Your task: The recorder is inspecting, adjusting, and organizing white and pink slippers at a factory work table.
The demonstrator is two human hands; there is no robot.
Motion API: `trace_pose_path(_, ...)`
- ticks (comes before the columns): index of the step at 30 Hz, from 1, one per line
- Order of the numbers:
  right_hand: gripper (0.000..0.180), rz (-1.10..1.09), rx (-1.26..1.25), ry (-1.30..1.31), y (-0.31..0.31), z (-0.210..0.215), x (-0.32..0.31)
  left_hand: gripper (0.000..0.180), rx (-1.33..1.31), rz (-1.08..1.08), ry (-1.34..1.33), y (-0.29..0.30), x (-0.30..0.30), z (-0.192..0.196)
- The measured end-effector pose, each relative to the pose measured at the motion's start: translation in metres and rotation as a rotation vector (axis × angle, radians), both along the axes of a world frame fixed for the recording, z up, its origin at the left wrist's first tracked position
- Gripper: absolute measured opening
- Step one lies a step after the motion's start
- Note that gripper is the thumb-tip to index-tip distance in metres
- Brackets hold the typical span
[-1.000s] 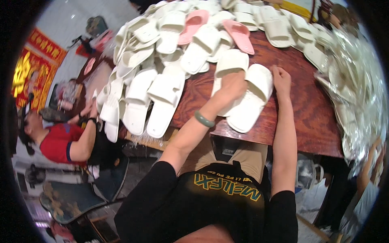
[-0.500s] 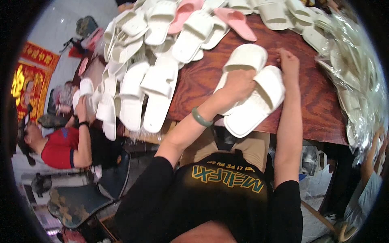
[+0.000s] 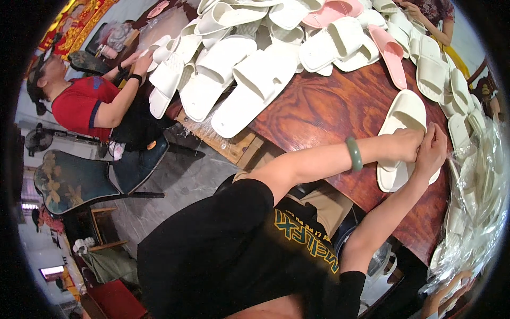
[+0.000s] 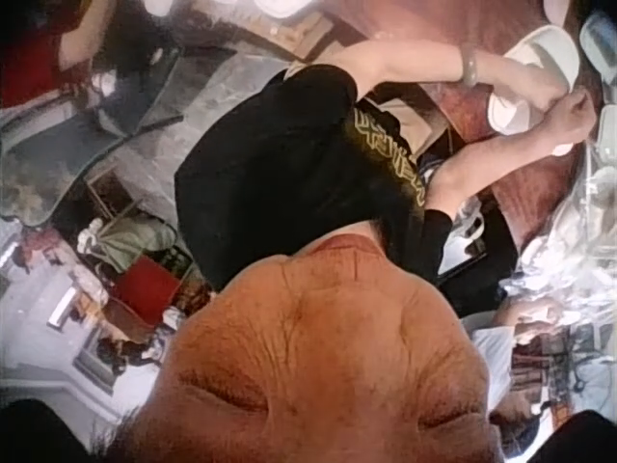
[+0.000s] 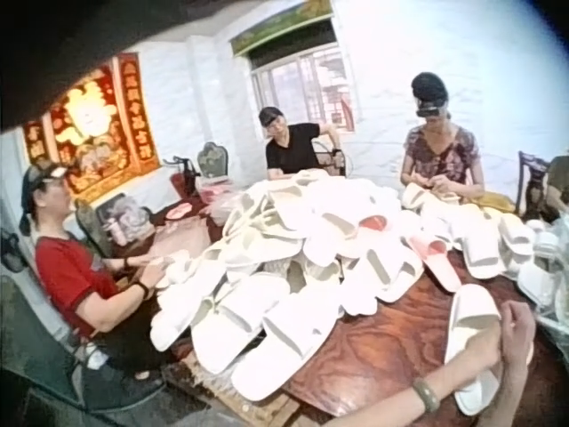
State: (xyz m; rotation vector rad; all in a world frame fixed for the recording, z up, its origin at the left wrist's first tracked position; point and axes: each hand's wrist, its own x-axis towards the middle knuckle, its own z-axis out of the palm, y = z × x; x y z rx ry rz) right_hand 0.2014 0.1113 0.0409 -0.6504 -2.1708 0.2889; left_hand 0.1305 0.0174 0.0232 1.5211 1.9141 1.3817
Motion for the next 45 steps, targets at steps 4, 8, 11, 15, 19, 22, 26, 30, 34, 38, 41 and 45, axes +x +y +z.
trace_pose_path(4, 0.026, 0.077, -0.278, 0.006, -0.012, -0.009, -0.014, 0.026, 0.011, 0.035, 0.008, -0.046, -0.014, 0.007)
trace_pose_path(8, 0.025, 0.06, 0.037, -0.238, -0.011, -0.014, -0.016, 0.029, 0.025, 0.108, 0.043, -0.108, -0.036, 0.026)
trace_pose_path(11, 0.024, 0.038, 0.028, -0.168, -0.006, -0.026, -0.019, 0.022, 0.074, 0.236, -0.25, -0.195, -0.04, 0.039)
trace_pose_path(15, 0.013, 0.102, -0.017, -0.022, -0.022, -0.023, -0.031, 0.026, 0.206, 0.87, -0.295, -0.322, -0.078, 0.021)
trace_pose_path(19, 0.006, 0.029, 0.173, -0.018, -0.046, -0.022, -0.035, 0.061, -0.283, 1.255, 0.269, -0.386, -0.112, 0.017)
trace_pose_path(22, 0.012, 0.097, 0.237, -0.047, -0.055, -0.028, -0.034, 0.062, -0.273, 1.063, 0.402, -0.377, -0.143, -0.006)
trace_pose_path(26, 0.017, 0.16, 0.281, -0.077, -0.054, -0.046, -0.037, 0.046, -0.381, 1.065, 0.268, -0.349, -0.178, -0.016)
trace_pose_path(30, 0.033, 0.461, 0.178, -0.121, -0.069, -0.048, -0.064, 0.026, -0.139, 1.062, 0.134, -0.348, -0.173, -0.006)
trace_pose_path(34, 0.041, 0.539, -0.052, -0.337, -0.051, -0.052, -0.057, 0.021, -0.144, 1.091, 0.067, -0.348, -0.185, -0.021)
trace_pose_path(38, 0.036, 0.341, 0.036, -0.564, -0.038, -0.03, -0.027, 0.025, -0.179, 1.212, 0.271, -0.34, -0.139, 0.009)
trace_pose_path(41, 0.031, 0.372, 0.068, -0.58, -0.034, -0.028, -0.026, 0.024, 0.123, 1.124, 0.099, -0.354, -0.088, 0.041)
trace_pose_path(45, 0.031, 0.24, 0.1, -0.577, -0.016, -0.038, -0.021, 0.025, 0.137, 0.893, -0.187, -0.347, -0.053, 0.062)
